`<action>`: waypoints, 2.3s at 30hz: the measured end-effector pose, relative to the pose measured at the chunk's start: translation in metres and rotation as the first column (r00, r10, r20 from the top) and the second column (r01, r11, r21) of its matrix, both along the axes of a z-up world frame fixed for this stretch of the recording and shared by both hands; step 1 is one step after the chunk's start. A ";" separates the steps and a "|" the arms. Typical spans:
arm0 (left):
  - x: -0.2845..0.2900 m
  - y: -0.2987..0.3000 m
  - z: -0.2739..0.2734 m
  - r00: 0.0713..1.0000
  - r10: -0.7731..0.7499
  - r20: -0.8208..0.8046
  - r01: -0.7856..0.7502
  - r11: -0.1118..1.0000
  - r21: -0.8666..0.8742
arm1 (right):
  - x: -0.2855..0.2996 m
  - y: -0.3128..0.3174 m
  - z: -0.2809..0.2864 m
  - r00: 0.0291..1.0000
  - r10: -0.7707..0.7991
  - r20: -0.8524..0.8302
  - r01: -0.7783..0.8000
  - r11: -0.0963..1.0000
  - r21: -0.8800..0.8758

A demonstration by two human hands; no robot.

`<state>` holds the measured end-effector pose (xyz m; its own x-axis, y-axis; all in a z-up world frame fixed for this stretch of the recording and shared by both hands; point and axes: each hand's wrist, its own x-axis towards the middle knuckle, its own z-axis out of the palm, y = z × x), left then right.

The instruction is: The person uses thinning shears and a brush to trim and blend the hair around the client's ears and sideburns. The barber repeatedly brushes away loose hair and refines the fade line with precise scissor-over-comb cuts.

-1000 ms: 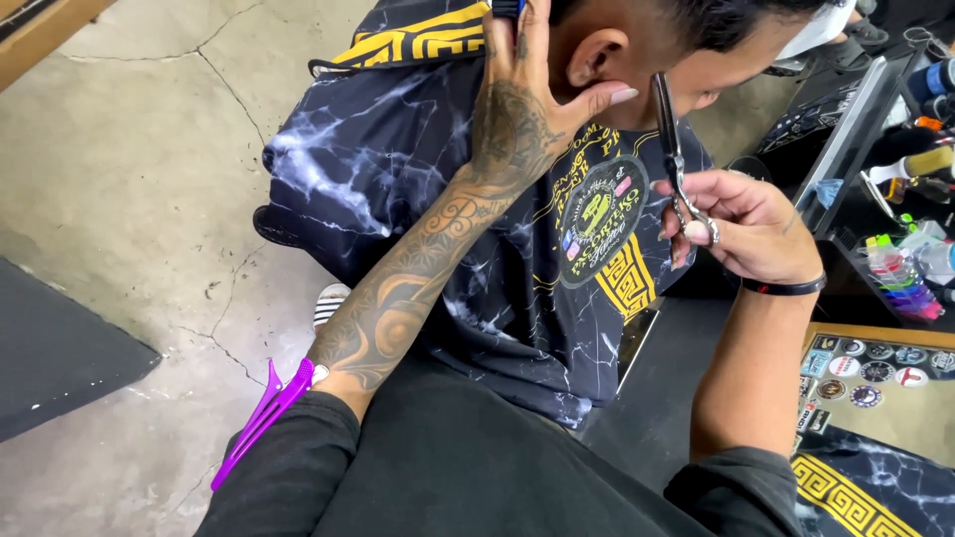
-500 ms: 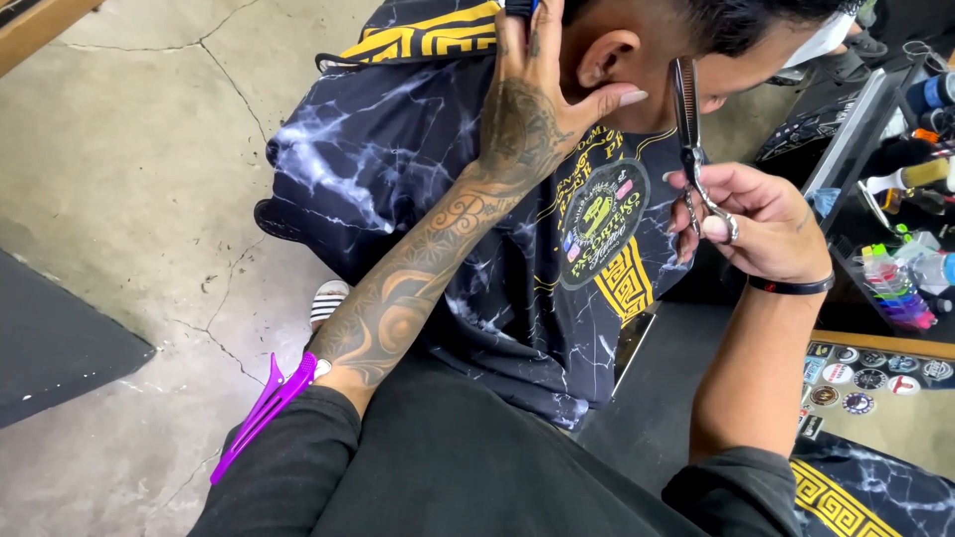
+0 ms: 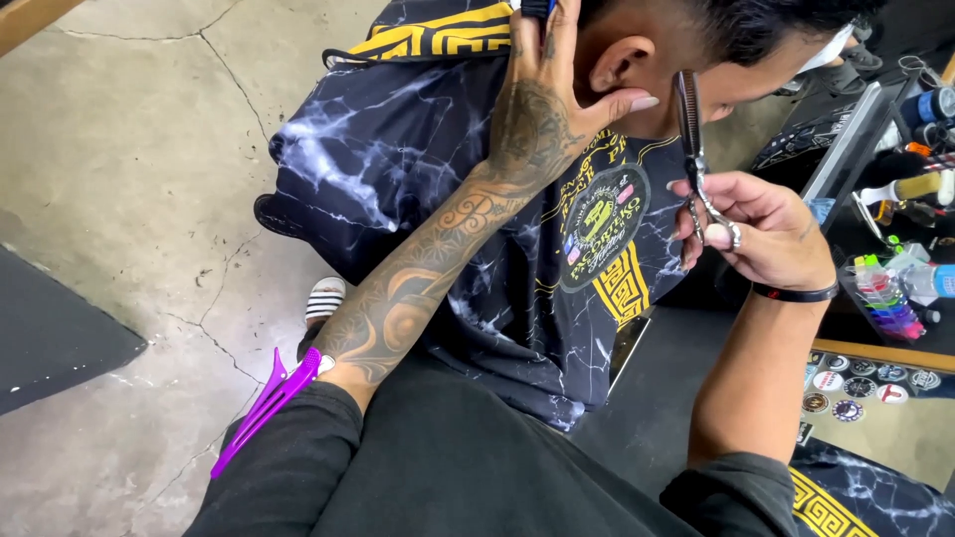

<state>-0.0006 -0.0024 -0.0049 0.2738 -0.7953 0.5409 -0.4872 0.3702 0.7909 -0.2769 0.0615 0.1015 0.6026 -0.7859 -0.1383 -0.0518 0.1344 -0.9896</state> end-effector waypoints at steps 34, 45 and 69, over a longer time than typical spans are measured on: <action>0.002 0.002 0.004 0.998 -0.042 -0.055 0.046 0.997 0.068 | 0.005 -0.002 0.014 0.994 0.070 -0.079 -0.069 0.998 0.006; 0.003 0.005 0.007 0.997 -0.037 -0.063 0.042 0.995 0.090 | 0.004 -0.004 0.017 0.994 0.083 -0.067 -0.085 0.996 -0.017; 0.023 0.029 0.055 0.997 -0.057 -0.043 0.061 0.993 0.099 | 0.016 -0.014 0.015 0.984 0.147 -0.098 -0.152 0.987 -0.048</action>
<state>0.0226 0.0271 0.0497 0.2446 -0.8601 0.4476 -0.4344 0.3155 0.8437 -0.2605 0.0473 0.1166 0.7005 -0.6957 -0.1589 -0.1600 0.0639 -0.9851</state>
